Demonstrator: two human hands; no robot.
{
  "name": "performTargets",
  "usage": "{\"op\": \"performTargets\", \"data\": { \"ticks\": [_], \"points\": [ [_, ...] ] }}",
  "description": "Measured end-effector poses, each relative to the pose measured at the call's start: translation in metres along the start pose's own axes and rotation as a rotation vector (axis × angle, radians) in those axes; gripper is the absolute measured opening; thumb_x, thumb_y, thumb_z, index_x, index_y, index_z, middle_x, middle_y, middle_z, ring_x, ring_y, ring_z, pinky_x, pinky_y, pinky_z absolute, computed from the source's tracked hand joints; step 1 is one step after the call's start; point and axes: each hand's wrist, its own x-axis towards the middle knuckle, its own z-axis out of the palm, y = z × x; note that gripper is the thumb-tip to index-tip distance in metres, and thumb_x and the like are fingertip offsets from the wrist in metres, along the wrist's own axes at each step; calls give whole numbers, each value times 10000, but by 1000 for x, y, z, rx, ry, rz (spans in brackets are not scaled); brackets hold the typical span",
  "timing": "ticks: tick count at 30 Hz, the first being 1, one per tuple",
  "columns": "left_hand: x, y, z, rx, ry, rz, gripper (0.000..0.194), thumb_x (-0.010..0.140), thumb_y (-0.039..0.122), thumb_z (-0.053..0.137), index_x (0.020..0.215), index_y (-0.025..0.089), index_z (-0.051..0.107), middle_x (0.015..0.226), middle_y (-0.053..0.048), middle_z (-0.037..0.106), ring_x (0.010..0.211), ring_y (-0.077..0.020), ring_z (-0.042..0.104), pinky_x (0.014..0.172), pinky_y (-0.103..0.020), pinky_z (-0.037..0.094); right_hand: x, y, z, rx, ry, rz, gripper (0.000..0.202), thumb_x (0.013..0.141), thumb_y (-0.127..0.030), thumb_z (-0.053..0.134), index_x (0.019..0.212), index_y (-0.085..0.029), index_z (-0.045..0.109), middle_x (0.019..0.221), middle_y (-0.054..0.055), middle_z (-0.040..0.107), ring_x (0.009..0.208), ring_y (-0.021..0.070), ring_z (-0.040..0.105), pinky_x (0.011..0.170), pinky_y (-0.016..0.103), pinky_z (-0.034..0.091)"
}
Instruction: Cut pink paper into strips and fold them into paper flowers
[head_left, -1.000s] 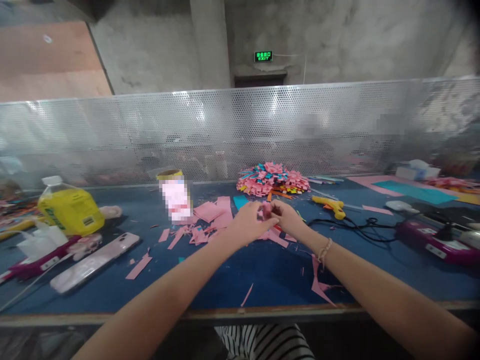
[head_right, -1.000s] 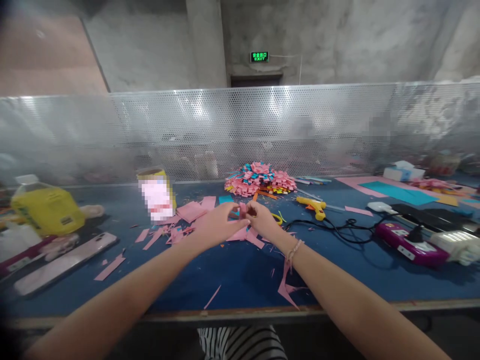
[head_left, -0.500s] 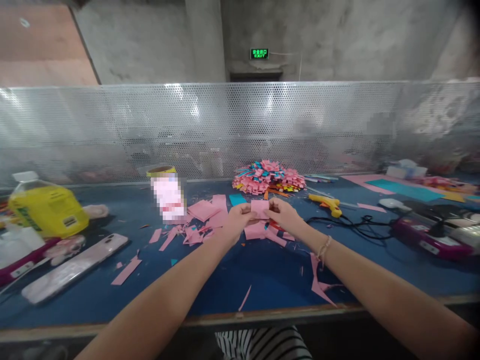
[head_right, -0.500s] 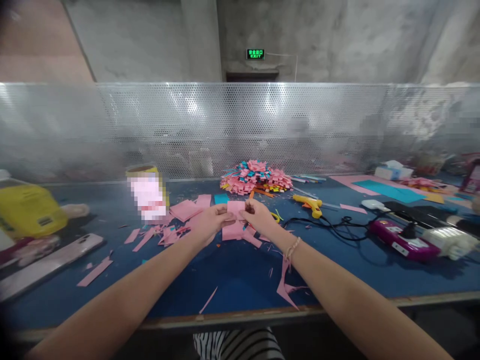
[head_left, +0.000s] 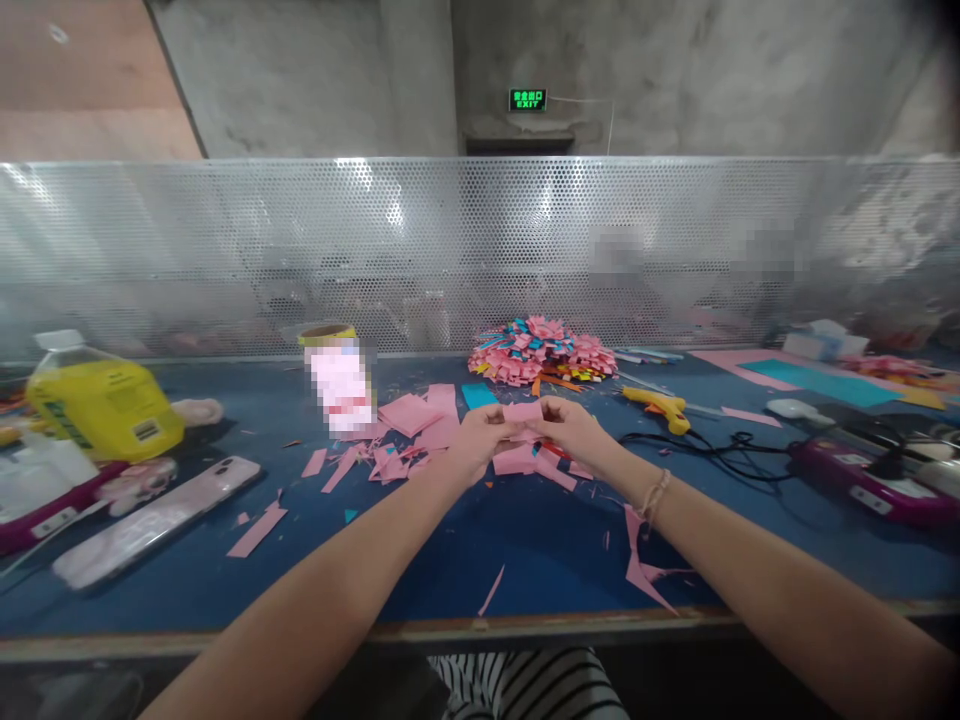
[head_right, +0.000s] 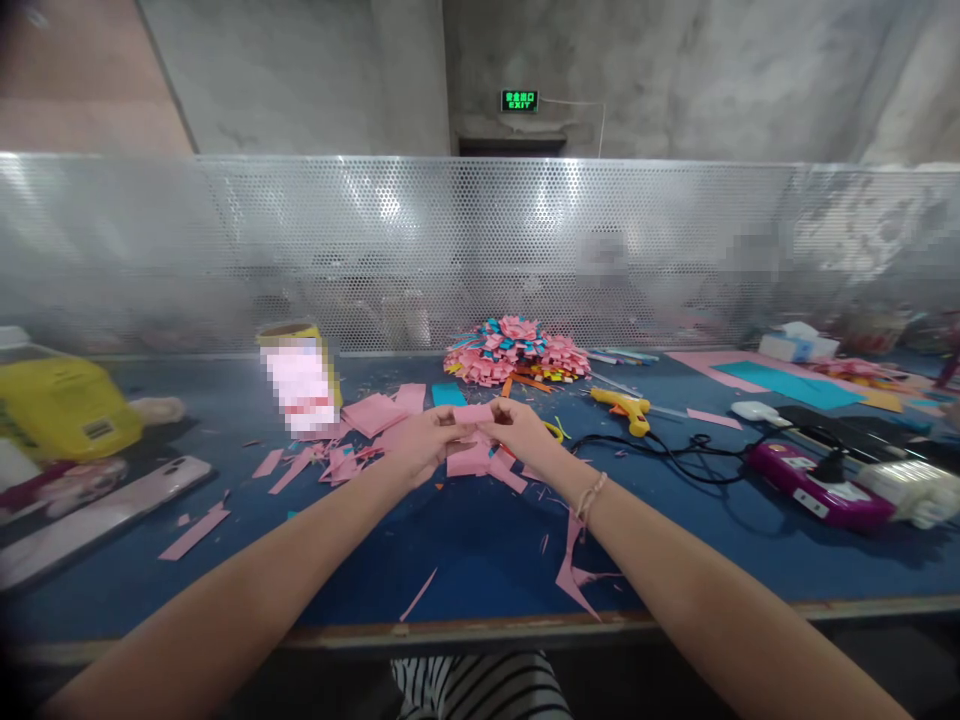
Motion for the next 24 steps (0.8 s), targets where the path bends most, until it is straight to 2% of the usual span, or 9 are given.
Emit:
{"op": "performTargets", "data": {
  "ticks": [8,15,18,24],
  "points": [
    [-1,1,0,4,37,-4,105,535,71,612,580,120,530,512,30,514,510,-63,504,651,-268,489,-2,-2,3,265,17,81,134,544,-163,609,601,-170,488,521,-74,452,478,52,417,499,204,359],
    [0,4,3,-85,73,-60,119,548,11,518,582,125,517,475,30,511,475,-82,528,644,-308,510,-4,-14,3,374,35,159,120,511,-123,587,574,-170,496,458,-81,420,443,51,400,502,215,381],
    [0,6,3,-92,75,-73,143,566,9,459,611,116,543,496,-1,551,489,-106,565,630,-296,510,-3,-12,2,385,45,151,112,507,-100,557,590,-169,526,466,-71,454,454,59,431,517,226,398],
    [1,8,-2,-54,3,-94,286,568,13,428,769,98,613,624,-72,640,565,-140,612,627,-265,501,-1,-7,-2,371,32,96,99,539,-123,525,615,-171,566,523,-41,529,491,86,501,548,253,427]
  ]
}}
